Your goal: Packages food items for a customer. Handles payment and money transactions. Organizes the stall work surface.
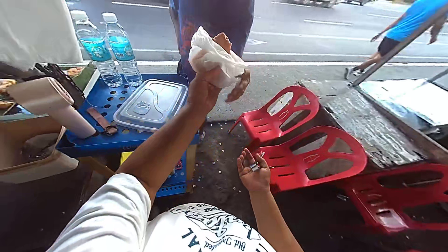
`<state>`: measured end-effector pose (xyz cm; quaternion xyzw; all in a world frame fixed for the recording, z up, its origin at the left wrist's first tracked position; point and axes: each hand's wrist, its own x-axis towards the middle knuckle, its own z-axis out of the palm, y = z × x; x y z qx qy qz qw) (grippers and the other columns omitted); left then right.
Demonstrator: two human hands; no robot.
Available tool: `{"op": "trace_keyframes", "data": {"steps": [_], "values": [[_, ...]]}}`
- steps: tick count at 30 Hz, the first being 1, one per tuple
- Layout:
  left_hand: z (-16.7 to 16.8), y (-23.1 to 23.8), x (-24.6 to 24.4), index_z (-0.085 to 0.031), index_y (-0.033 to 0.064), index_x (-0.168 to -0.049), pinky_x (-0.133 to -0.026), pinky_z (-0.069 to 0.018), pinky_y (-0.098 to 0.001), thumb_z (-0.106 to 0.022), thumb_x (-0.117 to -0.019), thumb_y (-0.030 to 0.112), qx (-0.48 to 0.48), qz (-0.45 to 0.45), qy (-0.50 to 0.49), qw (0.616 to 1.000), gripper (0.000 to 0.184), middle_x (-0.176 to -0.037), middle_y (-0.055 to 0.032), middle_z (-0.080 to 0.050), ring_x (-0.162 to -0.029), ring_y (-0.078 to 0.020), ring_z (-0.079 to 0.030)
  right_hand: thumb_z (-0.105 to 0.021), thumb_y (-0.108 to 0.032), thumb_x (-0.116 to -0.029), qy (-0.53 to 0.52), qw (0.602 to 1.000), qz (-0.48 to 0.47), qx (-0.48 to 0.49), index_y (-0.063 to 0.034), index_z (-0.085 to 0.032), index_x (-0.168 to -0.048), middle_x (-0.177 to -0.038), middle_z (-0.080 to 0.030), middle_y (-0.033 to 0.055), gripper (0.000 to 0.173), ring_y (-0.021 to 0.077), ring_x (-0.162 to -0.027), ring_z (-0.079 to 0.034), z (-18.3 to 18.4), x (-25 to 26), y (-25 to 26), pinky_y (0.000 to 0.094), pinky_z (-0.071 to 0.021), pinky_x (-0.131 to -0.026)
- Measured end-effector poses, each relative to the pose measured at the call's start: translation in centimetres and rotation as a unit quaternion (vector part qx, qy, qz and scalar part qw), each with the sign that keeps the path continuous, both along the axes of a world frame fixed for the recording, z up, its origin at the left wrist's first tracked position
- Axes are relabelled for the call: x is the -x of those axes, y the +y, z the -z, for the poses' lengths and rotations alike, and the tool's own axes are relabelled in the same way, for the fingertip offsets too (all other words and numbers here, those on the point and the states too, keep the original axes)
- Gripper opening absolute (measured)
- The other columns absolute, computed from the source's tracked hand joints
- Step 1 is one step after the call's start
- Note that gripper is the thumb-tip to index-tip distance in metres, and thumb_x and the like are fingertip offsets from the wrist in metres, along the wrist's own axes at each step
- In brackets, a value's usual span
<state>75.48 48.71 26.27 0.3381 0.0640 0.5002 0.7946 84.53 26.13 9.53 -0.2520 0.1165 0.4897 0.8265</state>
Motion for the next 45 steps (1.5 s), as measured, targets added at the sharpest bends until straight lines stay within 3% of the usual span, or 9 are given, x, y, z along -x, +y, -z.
{"op": "trace_keyframes", "data": {"steps": [13, 19, 23, 27, 32, 35, 37, 42, 45], "values": [[1.5, 0.6, 0.2, -0.054, 0.0062, -0.124, -0.079, -0.0556, -0.0349, -0.057, -0.0958, 0.005, 0.003, -0.076, 0.13, 0.989, 0.029, -0.103, -0.0086, -0.065, -0.089, -0.0167, -0.065, -0.031, -0.036, -0.1074, -0.014, 0.993, -0.105, -0.059, -0.0015, -0.072, -0.105, -0.093, -0.077, 0.0115, 0.054, 0.0235, -0.084, -0.077, 0.6, 0.0, -0.1, 0.0357, -0.0643, -0.075], [0.6, -2.3, 3.2, -0.052, 0.0024, -0.142, -0.094, -0.052, -0.0387, -0.059, -0.0974, 0.006, -0.052, -0.056, 0.204, 0.976, 0.045, -0.128, -0.0134, -0.062, -0.112, -0.0205, -0.062, -0.034, -0.029, -0.106, -0.134, 0.971, -0.147, -0.131, -0.0031, -0.074, -0.11, -0.098, -0.077, 0.0121, 0.048, 0.0244, -0.089, -0.076, -0.8, 2.0, 0.4, 0.0394, -0.0637, -0.081], [3.6, -10.0, 10.0, -0.052, 0.0066, -0.142, -0.091, -0.0538, -0.0325, -0.047, -0.107, 0.018, -0.032, 0.037, 0.242, 0.969, 0.038, -0.127, -0.0075, -0.062, -0.104, -0.0129, -0.063, -0.054, -0.026, -0.0998, -0.301, 0.93, -0.155, -0.141, -0.0057, -0.074, -0.115, -0.102, -0.076, 0.0108, 0.032, 0.022, -0.092, -0.075, -2.3, 4.2, 0.0, 0.0392, -0.0635, -0.085], [9.6, -15.3, 18.0, -0.059, 0.0036, -0.132, -0.086, -0.056, -0.0309, -0.039, -0.1116, 0.024, 0.164, 0.151, 0.272, 0.936, 0.035, -0.112, -0.005, -0.068, -0.095, -0.0127, -0.068, -0.065, -0.027, -0.0968, -0.437, 0.863, -0.204, -0.151, -0.0089, -0.075, -0.119, -0.106, -0.077, 0.0087, 0.03, 0.0186, -0.094, -0.075, -3.4, 8.6, 0.4, 0.0338, -0.0635, -0.084], [13.6, -14.8, 26.0, -0.064, 0.004, -0.113, -0.08, -0.0593, -0.0337, -0.014, -0.1123, 0.039, 0.28, 0.184, 0.128, 0.933, 0.061, -0.096, -0.0078, -0.072, -0.087, -0.0171, -0.071, -0.065, -0.027, -0.0978, -0.617, 0.668, -0.385, -0.162, -0.0093, -0.075, -0.119, -0.121, -0.074, 0.0025, 0.03, 0.0129, -0.114, -0.068, -3.4, 17.8, 2.9, 0.0303, -0.0566, -0.099], [14.7, -14.1, 32.2, -0.064, 0.0071, -0.101, -0.075, -0.0597, -0.0309, -0.019, -0.1117, 0.032, 0.342, 0.145, 0.094, 0.924, 0.053, -0.087, -0.0069, -0.072, -0.081, -0.0158, -0.072, -0.063, -0.02, -0.0952, -0.674, 0.543, -0.474, -0.162, -0.0029, -0.074, -0.12, -0.128, -0.071, 0.0066, 0.032, 0.0099, -0.122, -0.064, -3.9, 23.9, 5.5, 0.0265, -0.0533, -0.104], [16.0, -14.0, 37.3, -0.065, 0.0107, -0.098, -0.073, -0.0597, -0.0287, -0.019, -0.1109, 0.029, 0.33, 0.134, 0.094, 0.93, 0.052, -0.085, -0.0042, -0.073, -0.079, -0.0131, -0.072, -0.063, -0.019, -0.0941, -0.674, 0.494, -0.527, -0.154, -0.0052, -0.074, -0.122, -0.128, -0.07, 0.0043, 0.033, 0.006, -0.119, -0.065, -4.4, 28.3, 7.0, 0.0233, -0.0545, -0.1], [16.9, -13.0, 50.5, -0.064, 0.0071, -0.111, -0.076, -0.059, -0.0284, -0.027, -0.1094, 0.023, 0.297, 0.047, 0.109, 0.948, 0.041, -0.093, -0.0052, -0.071, -0.081, -0.0133, -0.069, -0.058, -0.011, -0.0984, -0.584, 0.53, -0.591, -0.171, 0.0003, -0.069, -0.125, -0.124, -0.072, 0.0084, 0.031, 0.0151, -0.113, -0.069, -5.1, 39.3, 11.4, 0.033, -0.0578, -0.098], [13.6, -11.8, 57.7, -0.065, 0.0047, -0.116, -0.064, -0.0546, -0.0235, -0.038, -0.1081, 0.018, 0.324, -0.091, 0.173, 0.925, 0.031, -0.091, -0.0043, -0.07, -0.074, -0.0106, -0.066, -0.053, -0.011, -0.1031, -0.551, 0.582, -0.589, -0.1, 0.0027, -0.058, -0.134, -0.097, -0.075, 0.0084, 0.035, 0.0163, -0.077, -0.073, -6.8, 44.8, 14.0, 0.0337, -0.0638, -0.069]]}}
